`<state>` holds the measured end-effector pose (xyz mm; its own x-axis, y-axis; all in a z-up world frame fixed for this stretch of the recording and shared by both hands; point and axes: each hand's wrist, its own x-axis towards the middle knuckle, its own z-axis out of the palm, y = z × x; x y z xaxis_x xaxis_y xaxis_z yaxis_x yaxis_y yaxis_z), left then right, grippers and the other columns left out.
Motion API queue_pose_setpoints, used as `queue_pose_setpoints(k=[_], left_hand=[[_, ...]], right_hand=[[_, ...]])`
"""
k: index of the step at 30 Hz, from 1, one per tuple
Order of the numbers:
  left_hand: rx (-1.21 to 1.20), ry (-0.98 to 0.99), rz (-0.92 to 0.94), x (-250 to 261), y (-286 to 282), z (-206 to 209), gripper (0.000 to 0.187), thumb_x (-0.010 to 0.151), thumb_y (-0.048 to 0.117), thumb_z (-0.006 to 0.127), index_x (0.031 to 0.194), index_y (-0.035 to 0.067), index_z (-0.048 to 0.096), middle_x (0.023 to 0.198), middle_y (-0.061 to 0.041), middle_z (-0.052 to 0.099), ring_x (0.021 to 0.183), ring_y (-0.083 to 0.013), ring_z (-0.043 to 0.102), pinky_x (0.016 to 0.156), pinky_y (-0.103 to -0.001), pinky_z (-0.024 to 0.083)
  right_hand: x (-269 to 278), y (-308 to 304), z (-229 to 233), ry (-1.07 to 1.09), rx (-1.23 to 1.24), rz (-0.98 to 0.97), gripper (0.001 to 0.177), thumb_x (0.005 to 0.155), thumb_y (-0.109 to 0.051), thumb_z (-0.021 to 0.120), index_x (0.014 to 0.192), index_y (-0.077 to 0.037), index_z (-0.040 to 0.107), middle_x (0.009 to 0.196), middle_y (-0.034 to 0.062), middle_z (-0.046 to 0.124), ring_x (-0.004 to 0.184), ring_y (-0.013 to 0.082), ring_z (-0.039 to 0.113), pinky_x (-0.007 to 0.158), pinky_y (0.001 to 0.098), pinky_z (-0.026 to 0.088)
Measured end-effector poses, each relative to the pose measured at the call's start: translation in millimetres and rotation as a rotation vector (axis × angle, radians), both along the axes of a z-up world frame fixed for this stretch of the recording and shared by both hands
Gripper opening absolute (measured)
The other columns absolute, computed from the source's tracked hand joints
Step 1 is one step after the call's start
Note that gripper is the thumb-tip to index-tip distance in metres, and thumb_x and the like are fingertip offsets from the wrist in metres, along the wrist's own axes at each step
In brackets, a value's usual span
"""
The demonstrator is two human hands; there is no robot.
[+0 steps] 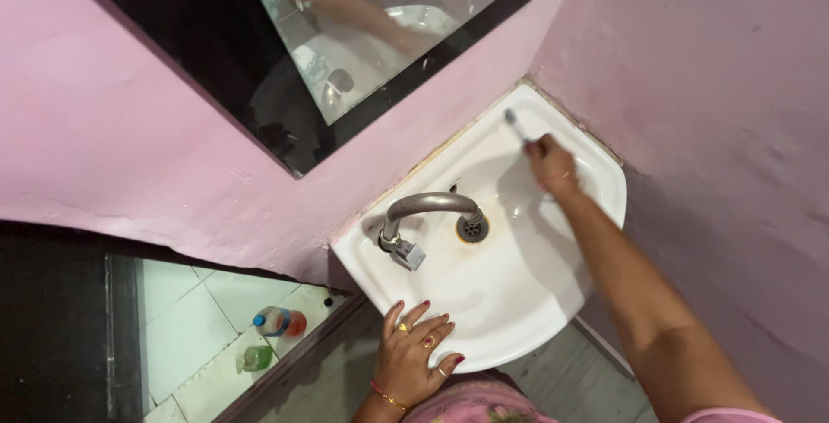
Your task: The person uses a toothbrush to scrub the interior surfaces of a white bathroom sink, focusing on the drain area and the basin. They repeatedly rinse the toothbrush under running water from the faucet and continue scrubbing different sections of the sink throughout the clip.
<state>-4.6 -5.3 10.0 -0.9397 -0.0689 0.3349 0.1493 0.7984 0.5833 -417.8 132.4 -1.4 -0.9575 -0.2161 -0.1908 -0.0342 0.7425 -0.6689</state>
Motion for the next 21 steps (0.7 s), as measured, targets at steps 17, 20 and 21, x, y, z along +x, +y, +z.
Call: queue_pose_setpoints(k=[17, 20, 21], left_hand=[[0.025, 0.002, -0.001, 0, -1, -5, 0.044, 0.093, 0.051, 0.067, 0.111, 0.012, 0.078, 0.122, -0.003, 0.074, 0.129, -0.0309, 0.057, 0.116, -0.057, 0.024], [0.023, -0.004, 0.002, 1, -3, -11, 0.045, 0.094, 0.052, 0.067, 0.112, 0.013, 0.078, 0.121, -0.004, 0.074, 0.131, -0.0307, 0.057, 0.118, -0.057, 0.024], [0.02, -0.012, 0.002, 3, -3, -12, 0.045, 0.094, 0.052, 0.067, 0.112, 0.013, 0.078, 0.121, -0.004, 0.074, 0.132, -0.0307, 0.057, 0.118, -0.057, 0.024]], right_hand=[[0, -15, -35, 0.094, 0.175, 0.269, 0.037, 0.1, -0.043, 0.062, 0.107, -0.006, 0.064, 0.092, 0.0201, 0.073, 0.084, 0.0382, 0.071, 0.08, 0.0466, 0.054], [57, -30, -40, 0.145, 0.147, 0.445, 0.038, 0.097, -0.042, 0.065, 0.101, -0.005, 0.064, 0.09, 0.0202, 0.073, 0.084, 0.0393, 0.069, 0.079, 0.0467, 0.054], [69, -30, -37, 0.109, 0.142, 0.46, 0.038, 0.096, -0.042, 0.064, 0.101, -0.004, 0.063, 0.09, 0.0203, 0.073, 0.083, 0.0397, 0.069, 0.079, 0.0471, 0.054]])
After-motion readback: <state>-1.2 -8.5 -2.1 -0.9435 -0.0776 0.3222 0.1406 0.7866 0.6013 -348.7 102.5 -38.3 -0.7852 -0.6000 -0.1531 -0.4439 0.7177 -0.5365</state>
